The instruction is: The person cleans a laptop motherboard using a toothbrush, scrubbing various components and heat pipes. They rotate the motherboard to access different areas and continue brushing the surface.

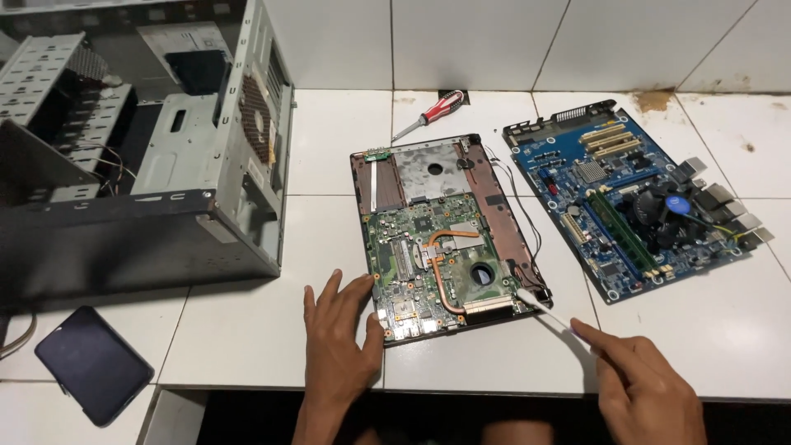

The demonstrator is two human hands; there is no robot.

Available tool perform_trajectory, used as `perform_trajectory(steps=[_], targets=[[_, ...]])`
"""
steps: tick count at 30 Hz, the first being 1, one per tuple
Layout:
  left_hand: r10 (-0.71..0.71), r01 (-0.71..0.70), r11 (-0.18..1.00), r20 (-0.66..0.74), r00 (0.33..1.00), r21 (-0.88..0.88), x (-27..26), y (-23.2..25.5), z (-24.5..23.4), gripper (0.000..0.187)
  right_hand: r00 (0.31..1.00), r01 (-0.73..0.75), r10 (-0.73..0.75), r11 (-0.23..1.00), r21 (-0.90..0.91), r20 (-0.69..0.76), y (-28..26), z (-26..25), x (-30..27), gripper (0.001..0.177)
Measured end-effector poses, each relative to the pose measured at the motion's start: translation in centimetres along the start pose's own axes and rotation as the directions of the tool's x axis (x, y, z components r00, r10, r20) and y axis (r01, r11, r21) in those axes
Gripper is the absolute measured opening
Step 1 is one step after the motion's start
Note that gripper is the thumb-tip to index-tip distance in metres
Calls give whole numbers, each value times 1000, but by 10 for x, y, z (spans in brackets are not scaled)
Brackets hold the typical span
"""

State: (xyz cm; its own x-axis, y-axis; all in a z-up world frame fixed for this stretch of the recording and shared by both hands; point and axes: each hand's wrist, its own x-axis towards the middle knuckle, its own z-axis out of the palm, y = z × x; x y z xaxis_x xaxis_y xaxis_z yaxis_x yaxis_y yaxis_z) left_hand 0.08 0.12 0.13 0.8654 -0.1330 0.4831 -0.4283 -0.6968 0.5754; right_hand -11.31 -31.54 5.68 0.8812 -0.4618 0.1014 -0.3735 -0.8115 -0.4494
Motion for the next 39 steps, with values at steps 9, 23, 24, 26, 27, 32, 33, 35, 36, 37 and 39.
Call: perform_trajectory(steps=[9, 23, 24, 26, 27, 32, 33, 35, 36, 37, 39], targets=[[6, -6, 1000, 1, 1000, -5, 0, 0, -1, 48, 998, 57, -57, 998, 25, -11, -16, 16, 25, 54], [18, -18, 1000, -19, 1000, -10, -2, 1, 2, 47, 998, 56, -58, 996, -64, -28, -6, 12, 36, 57], [8, -8, 1000, -6, 1000, -8, -1, 2, 1, 47, 995, 90, -85, 993, -81, 55, -10, 11, 37, 57], [-8, 8, 1000, 13, 1000, -4, -3, 1, 0, 47, 983, 123, -109, 988, -96, 145, -12, 19, 40, 57], [-1, 1, 1000, 3, 1000, -4, -4, 1, 0, 47, 971, 231, -223, 967, -108, 87, -10, 28, 43, 55], [14, -15, 1000, -19, 1000, -12, -1, 1, 1, 47, 953, 293, -300, 948, -127, -41, -33, 27, 58, 48], [10, -10, 1000, -13, 1000, -12, 0, 0, 1, 47, 955, 293, -289, 954, -60, 69, -42, 25, 57, 49], [1, -1, 1000, 2, 1000, -16, -2, -1, 2, 47, 943, 280, -275, 960, 2, 186, -46, 30, 56, 50], [8, -8, 1000, -5, 1000, -13, -2, -1, 3, 47, 939, 336, -333, 942, -24, 83, -42, 38, 59, 50], [15, -15, 1000, -13, 1000, -10, -3, -2, 3, 46, 921, 388, -389, 920, -56, -19, -39, 45, 61, 51], [14, -14, 1000, -13, 1000, -11, -4, -2, 3, 47, 939, 343, -343, 937, -68, 11, -46, 40, 57, 46]])
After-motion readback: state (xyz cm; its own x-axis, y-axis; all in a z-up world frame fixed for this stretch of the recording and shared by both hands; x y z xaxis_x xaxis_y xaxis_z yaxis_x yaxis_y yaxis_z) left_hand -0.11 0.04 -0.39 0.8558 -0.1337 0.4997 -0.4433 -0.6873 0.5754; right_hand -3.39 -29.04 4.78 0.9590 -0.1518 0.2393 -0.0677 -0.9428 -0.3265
